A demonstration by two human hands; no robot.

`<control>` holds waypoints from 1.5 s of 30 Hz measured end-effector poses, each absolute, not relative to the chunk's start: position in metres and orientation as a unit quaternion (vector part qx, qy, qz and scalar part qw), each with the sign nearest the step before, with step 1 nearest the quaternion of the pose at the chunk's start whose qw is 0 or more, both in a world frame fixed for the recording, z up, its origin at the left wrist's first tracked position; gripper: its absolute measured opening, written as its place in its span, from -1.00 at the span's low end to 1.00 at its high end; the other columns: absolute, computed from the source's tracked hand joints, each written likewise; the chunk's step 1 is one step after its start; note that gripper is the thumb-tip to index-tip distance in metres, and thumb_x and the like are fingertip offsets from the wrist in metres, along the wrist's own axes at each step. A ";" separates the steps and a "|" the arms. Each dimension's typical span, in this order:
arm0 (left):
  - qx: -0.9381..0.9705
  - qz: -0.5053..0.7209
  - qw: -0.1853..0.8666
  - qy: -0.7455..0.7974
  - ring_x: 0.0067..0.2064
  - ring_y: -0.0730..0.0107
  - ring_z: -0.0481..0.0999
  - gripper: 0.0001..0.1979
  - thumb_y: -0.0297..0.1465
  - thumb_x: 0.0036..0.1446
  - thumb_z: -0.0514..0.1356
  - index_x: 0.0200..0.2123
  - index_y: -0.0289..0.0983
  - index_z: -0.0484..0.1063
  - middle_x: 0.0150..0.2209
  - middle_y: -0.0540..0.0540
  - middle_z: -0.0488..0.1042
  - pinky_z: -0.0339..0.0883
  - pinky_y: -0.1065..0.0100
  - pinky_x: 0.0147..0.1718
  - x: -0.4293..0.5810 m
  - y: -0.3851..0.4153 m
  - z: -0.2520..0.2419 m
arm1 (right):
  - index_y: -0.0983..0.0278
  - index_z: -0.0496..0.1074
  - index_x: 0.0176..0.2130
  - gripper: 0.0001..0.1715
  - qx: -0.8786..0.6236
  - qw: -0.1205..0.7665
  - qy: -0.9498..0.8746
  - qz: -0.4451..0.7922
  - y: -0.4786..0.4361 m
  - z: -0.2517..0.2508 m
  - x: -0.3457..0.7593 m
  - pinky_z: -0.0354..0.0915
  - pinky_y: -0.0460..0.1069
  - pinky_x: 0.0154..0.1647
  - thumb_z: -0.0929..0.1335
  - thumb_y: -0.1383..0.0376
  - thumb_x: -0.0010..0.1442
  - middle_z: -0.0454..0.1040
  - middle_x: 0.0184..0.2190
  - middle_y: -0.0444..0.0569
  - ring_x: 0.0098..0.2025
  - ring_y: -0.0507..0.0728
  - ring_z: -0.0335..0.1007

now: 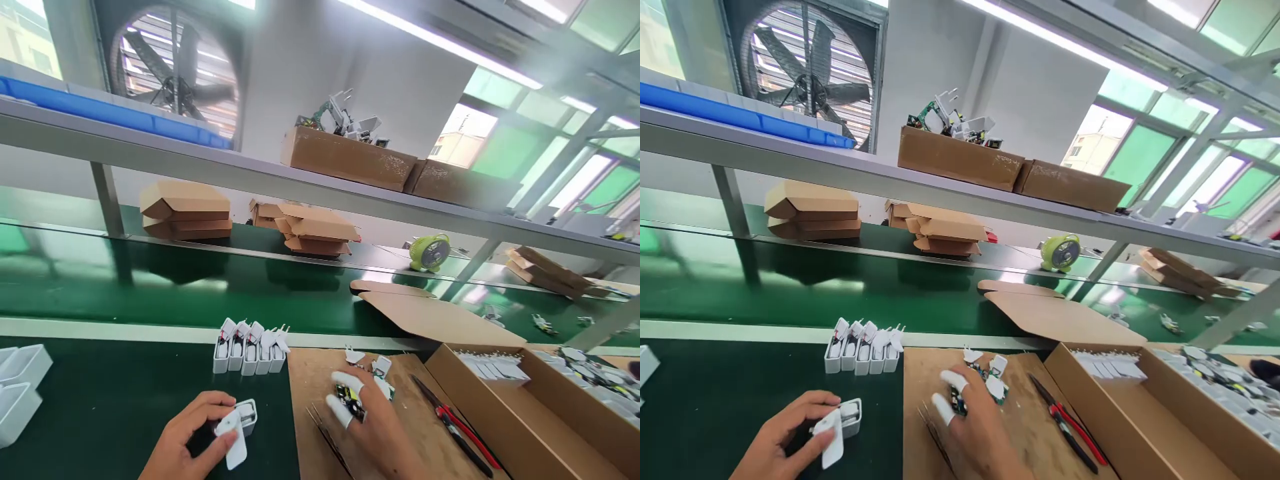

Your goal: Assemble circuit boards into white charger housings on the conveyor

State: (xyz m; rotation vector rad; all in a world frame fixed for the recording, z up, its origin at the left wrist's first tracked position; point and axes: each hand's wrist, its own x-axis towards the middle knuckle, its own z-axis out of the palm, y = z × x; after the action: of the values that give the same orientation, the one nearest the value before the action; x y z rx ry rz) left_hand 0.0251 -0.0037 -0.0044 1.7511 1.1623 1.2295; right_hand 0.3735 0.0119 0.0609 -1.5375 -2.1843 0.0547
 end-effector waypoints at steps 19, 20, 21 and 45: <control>0.670 0.451 0.222 0.546 -0.43 0.34 0.44 -0.67 -0.31 0.08 0.17 -0.62 -0.17 0.09 -0.45 -0.02 0.49 0.22 0.35 -0.40 0.053 0.030 0.032 | 0.29 0.47 0.04 -0.48 -0.390 0.072 -0.918 0.020 0.008 0.044 0.236 0.51 0.07 0.03 0.35 0.52 0.08 0.33 0.29 0.22 0.01 0.30 0.58; 0.672 0.451 0.222 0.544 -0.46 0.35 0.40 -0.65 -0.30 0.08 0.17 -0.63 -0.16 0.08 -0.50 -0.01 0.45 0.19 0.34 -0.42 0.054 0.031 0.032 | 0.28 0.47 0.04 -0.51 -0.387 0.075 -0.919 0.026 0.010 0.042 0.236 0.51 0.06 0.04 0.35 0.51 0.10 0.37 0.27 0.19 0.01 0.29 0.58; 0.675 0.451 0.223 0.539 -0.49 0.36 0.37 -0.63 -0.29 0.10 0.17 -0.64 -0.16 0.07 -0.53 0.01 0.41 0.18 0.34 -0.44 0.055 0.031 0.033 | 0.27 0.47 0.04 -0.52 -0.386 0.078 -0.919 0.033 0.011 0.039 0.236 0.51 0.05 0.03 0.35 0.50 0.11 0.40 0.24 0.17 0.00 0.28 0.59; 0.556 0.492 0.342 0.577 -0.44 0.33 0.52 -0.42 0.08 0.36 0.04 -0.49 -0.21 0.49 -0.27 -0.09 0.64 0.44 0.35 -0.43 -0.006 0.025 0.017 | 0.20 0.46 0.09 -0.67 -0.352 0.251 -0.902 0.000 0.019 0.018 0.248 0.56 0.04 -0.30 0.22 0.35 0.45 0.54 -0.01 0.16 -0.26 0.19 0.58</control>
State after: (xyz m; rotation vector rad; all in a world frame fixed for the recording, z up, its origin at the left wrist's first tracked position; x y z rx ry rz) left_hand -0.0061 0.0246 0.0168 1.4451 1.4994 1.2790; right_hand 0.2476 0.0191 0.0176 -0.9586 -2.4531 0.0006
